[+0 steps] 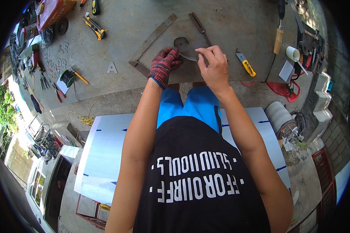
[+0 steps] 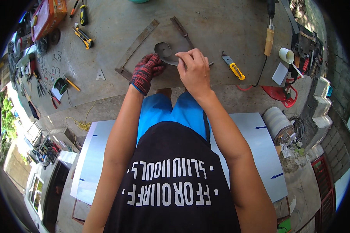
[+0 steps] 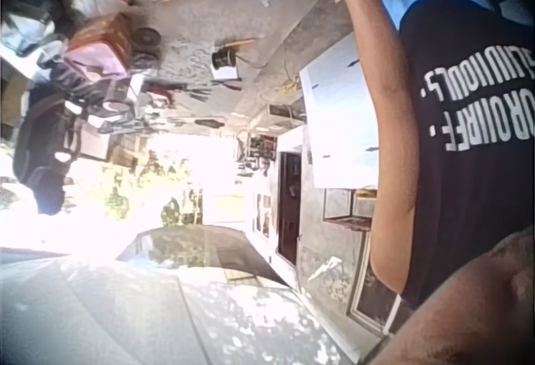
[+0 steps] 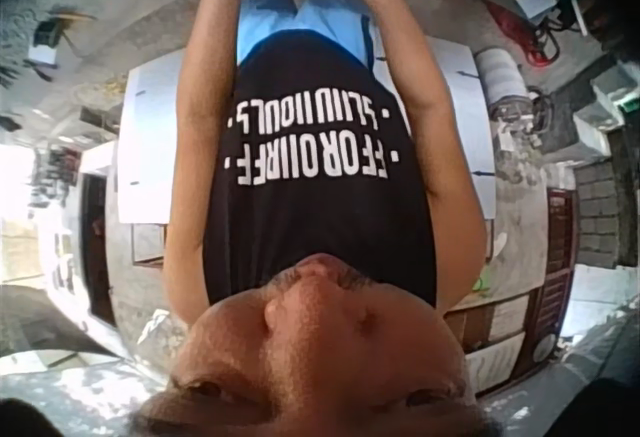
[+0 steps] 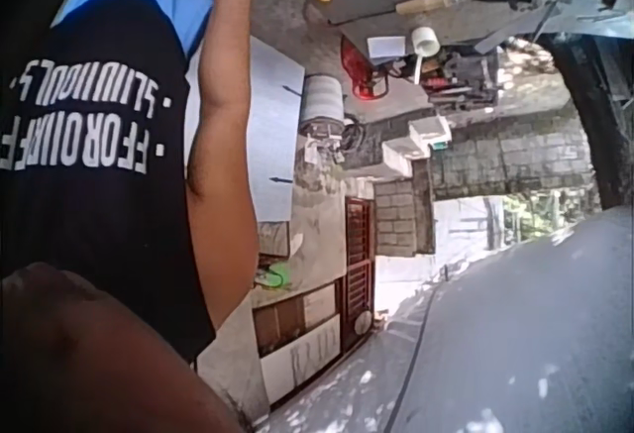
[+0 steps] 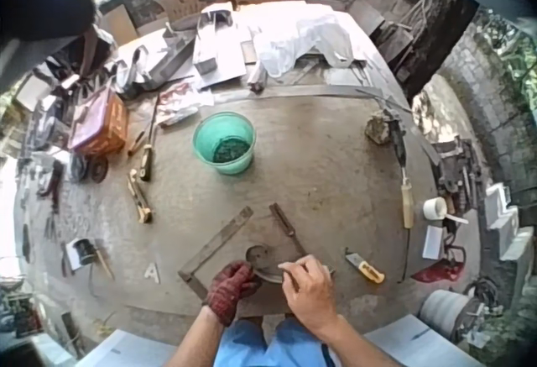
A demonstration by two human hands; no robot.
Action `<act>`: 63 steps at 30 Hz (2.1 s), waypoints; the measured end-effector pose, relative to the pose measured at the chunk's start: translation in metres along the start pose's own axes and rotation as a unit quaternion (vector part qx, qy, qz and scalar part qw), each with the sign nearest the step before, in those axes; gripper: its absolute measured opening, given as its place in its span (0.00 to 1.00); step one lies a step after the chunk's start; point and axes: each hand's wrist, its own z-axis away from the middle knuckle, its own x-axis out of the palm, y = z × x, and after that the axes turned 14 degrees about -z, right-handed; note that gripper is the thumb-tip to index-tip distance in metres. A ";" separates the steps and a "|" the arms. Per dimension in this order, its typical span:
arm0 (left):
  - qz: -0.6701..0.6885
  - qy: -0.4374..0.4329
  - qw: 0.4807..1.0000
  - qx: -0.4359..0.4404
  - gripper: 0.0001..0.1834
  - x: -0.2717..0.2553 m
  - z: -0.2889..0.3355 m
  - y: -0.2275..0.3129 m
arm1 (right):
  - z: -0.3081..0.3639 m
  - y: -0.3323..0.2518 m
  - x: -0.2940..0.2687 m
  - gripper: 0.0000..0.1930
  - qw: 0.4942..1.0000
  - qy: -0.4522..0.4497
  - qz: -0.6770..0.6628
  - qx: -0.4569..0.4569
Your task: Manually shaping and checking a small metal ring or clamp using various hand tools on a workbench.
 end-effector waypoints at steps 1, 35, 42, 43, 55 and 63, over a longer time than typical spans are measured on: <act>-0.001 -0.001 1.000 0.005 0.24 0.001 0.000 0.000 | 0.005 0.001 0.003 0.11 0.999 -0.026 -0.024 0.006; -0.047 0.037 0.998 0.032 0.28 0.042 0.001 0.001 | -0.011 0.008 -0.001 0.25 0.987 -0.083 0.092 0.104; -0.028 0.046 0.997 0.056 0.28 0.047 0.004 0.001 | -0.013 0.009 -0.008 0.26 0.983 -0.105 0.123 0.086; -0.019 0.045 0.997 0.061 0.28 0.047 0.002 -0.001 | -0.013 0.010 -0.009 0.26 0.983 -0.105 0.130 0.078; -0.074 0.096 0.988 0.093 0.25 0.051 0.000 -0.008 | -0.015 0.009 -0.011 0.25 0.969 -0.155 0.188 0.035; -0.139 0.120 0.979 0.087 0.24 0.050 0.007 -0.001 | -0.016 0.012 -0.002 0.28 0.962 -0.160 0.221 0.019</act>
